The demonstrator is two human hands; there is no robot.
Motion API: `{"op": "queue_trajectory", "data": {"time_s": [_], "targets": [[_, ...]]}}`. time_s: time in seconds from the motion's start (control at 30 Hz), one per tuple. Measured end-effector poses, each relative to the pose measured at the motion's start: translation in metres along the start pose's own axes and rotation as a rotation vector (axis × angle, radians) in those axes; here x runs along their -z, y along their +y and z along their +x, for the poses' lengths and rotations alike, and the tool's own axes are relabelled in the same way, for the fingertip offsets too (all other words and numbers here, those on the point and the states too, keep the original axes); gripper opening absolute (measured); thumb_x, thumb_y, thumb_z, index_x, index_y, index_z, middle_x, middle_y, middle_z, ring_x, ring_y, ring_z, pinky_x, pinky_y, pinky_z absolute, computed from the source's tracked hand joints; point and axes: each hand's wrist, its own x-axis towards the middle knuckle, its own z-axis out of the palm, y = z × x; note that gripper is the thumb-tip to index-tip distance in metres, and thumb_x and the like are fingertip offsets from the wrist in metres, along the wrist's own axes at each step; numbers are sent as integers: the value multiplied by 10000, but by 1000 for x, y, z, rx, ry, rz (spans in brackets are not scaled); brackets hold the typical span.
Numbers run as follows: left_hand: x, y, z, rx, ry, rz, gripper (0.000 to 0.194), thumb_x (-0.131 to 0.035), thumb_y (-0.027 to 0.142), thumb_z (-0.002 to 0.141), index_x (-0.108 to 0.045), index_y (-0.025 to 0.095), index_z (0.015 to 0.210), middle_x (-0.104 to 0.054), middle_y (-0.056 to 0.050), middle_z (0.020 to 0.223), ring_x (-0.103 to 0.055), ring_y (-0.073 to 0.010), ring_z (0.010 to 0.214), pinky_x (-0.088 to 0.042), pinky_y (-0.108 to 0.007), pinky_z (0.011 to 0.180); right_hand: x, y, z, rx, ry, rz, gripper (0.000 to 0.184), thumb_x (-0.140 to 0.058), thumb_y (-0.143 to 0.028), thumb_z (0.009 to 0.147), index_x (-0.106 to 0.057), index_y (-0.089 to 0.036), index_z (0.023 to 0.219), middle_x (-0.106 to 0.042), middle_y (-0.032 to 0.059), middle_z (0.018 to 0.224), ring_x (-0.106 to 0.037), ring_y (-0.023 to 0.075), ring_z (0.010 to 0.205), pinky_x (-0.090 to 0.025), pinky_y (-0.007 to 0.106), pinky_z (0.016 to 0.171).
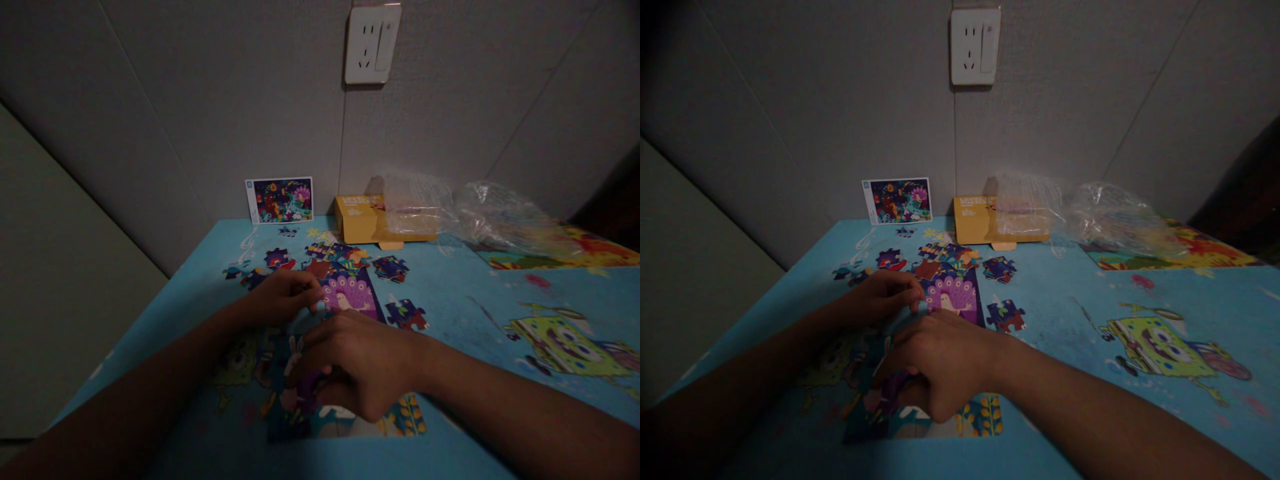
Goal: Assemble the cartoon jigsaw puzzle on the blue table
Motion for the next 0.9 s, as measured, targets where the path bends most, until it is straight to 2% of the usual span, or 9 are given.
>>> {"op": "queue_trajectory", "data": {"time_s": [0.2,0.3,0.47,0.67,0.77,0.9], "targets": [[0,-4,1,20,-11,-37,365,-521,426,912,-628,118,748,-506,36,582,-394,-54,469,-278,-174,443,-4,1,1,12,16,-29,266,-623,-334,884,-719,-257,1120,-681,24,831,-565,136,718,-356,239,600],[0,-3,1,-1,-5,-46,355,-532,418,908,-633,114,754,-534,26,609,-401,-54,485,-280,-175,452,-4,2,3,16,2,-49,273,-590,-347,920,-712,-273,1153,-673,17,797,-566,129,707,-343,238,587],[0,-1,1,-19,-8,-56,340,-535,400,907,-628,113,749,-573,9,653,-433,-59,526,-320,-171,485,-6,4,4,39,18,-59,244,-571,-314,937,-739,-231,1092,-694,22,809,-566,114,685,-337,236,570],[0,-1,0,9,-8,-47,371,-540,448,904,-624,118,755,-536,28,606,-422,-56,497,-306,-159,454,-9,5,3,86,58,-17,215,-578,-166,865,-759,-190,981,-731,6,775,-582,106,645,-372,236,573],[0,-1,0,11,-9,-52,370,-554,458,896,-622,121,760,-516,39,569,-414,-55,480,-297,-155,443,-10,5,2,77,43,10,253,-572,-150,841,-748,-201,1015,-749,3,811,-611,111,663,-387,231,583],[0,0,-1,7,-10,-62,373,-551,464,895,-616,126,753,-472,59,512,-394,-55,453,-285,-157,437,-9,5,1,60,54,4,273,-566,-152,812,-751,-219,1001,-730,-8,745,-587,108,607,-365,229,552]]}}
